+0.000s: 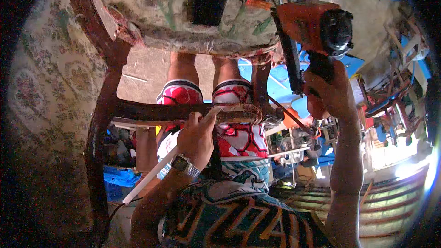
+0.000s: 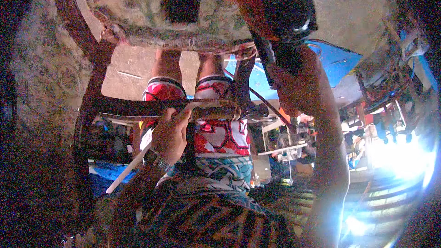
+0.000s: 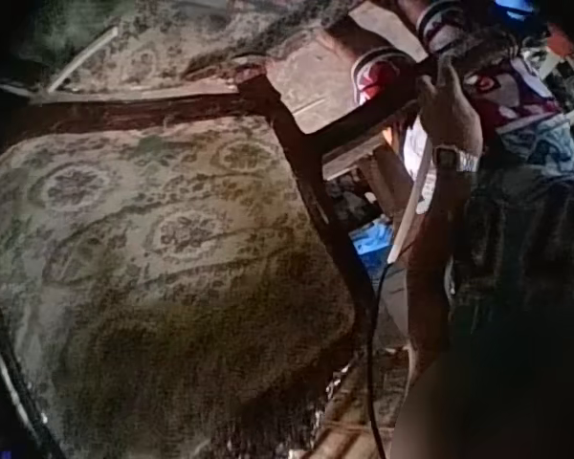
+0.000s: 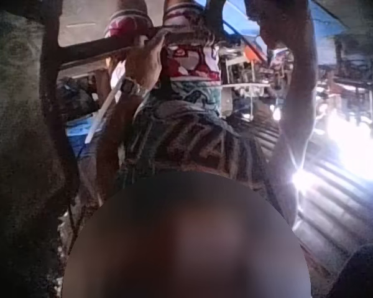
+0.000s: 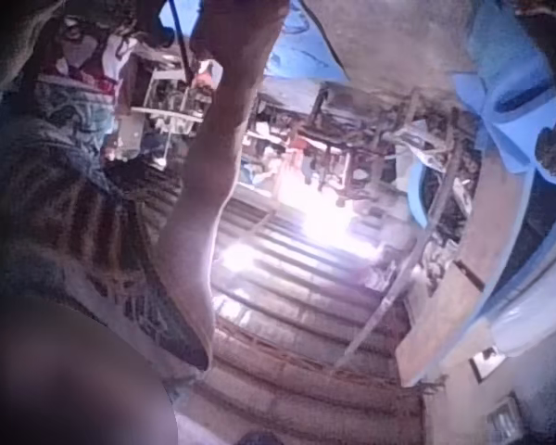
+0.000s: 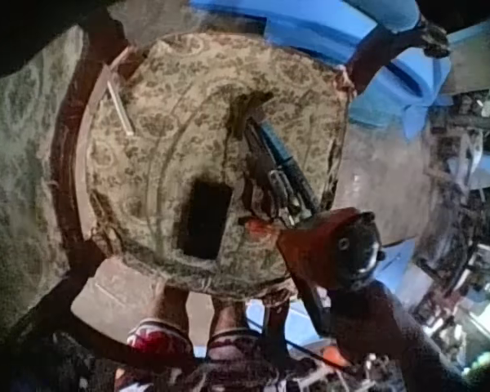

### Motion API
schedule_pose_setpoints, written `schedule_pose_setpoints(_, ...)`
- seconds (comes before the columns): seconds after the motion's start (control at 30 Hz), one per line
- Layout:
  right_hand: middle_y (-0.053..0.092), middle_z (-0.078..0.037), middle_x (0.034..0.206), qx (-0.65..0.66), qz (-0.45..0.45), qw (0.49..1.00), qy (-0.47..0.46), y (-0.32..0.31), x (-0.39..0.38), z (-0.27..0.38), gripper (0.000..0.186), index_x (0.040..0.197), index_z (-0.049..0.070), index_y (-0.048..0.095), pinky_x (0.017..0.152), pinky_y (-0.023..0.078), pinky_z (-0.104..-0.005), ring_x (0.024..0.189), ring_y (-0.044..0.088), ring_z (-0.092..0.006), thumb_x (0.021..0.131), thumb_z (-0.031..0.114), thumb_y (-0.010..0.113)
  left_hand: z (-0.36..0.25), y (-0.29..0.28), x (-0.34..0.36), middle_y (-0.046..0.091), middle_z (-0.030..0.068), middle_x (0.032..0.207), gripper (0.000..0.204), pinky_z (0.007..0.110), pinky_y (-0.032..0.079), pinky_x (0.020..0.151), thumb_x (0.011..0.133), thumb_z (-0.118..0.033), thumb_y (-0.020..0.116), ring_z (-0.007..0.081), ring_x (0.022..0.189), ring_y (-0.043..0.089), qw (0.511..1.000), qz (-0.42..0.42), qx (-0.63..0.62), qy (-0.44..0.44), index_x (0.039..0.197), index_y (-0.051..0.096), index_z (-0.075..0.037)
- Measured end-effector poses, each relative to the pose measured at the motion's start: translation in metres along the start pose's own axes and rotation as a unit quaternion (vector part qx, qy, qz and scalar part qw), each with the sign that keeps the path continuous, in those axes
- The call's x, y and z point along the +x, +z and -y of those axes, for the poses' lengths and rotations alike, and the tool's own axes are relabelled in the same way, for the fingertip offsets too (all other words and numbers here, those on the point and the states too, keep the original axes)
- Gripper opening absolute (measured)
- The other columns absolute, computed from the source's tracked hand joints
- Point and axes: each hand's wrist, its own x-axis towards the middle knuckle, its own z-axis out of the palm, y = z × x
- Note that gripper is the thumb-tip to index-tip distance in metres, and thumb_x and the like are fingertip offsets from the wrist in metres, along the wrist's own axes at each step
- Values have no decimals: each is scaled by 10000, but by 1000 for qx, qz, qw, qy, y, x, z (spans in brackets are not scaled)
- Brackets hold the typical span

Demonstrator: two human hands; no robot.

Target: Secure fabric trim to the arm of a wooden chair using a pneumatic stapler.

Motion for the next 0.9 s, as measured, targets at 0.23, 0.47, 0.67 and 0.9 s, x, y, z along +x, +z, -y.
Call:
schedule_pose_setpoints(0.23, 636, -81, 743, -40, 106, 983, 142, 9, -15, -33, 335, 989, 42, 514, 511, 479, -331, 581, 600, -173, 754, 226, 667, 2, -8, 0, 490, 127, 934, 518, 388, 508, 621, 745, -6, 525, 310, 803, 573, 998, 55, -30, -20, 1229, 445, -172)
schedule_pose_setpoints(0.47, 608, -49, 808, 152, 337, 909, 194, 35, -20, -33, 379, 1052, 8, 538, 620, 489, -280, 682, 591, -127, 720, 82, 706, -2, -12, 8, 483, 129, 917, 435, 393, 512, 504, 785, -100, 516, 297, 705, 599, 993, 103, 61, -21, 1212, 453, -158)
schedule_pose_setpoints(0.67, 600, -34, 798, 217, 323, 900, 198, 51, -26, -25, 365, 1067, 15, 537, 611, 486, -275, 664, 582, -128, 746, 88, 694, -15, -14, 10, 492, 154, 920, 463, 378, 523, 502, 798, -115, 503, 294, 698, 611, 983, 160, 47, -71, 1252, 416, -124)
schedule_pose_setpoints(0.9, 595, -44, 735, 156, 403, 884, 181, 56, -13, -16, 347, 1055, 11, 532, 537, 493, -279, 599, 583, -132, 758, 99, 687, -16, 17, -6, 523, 141, 975, 588, 369, 533, 542, 788, -102, 501, 295, 752, 622, 1000, 16, -16, -20, 1335, 290, -56)
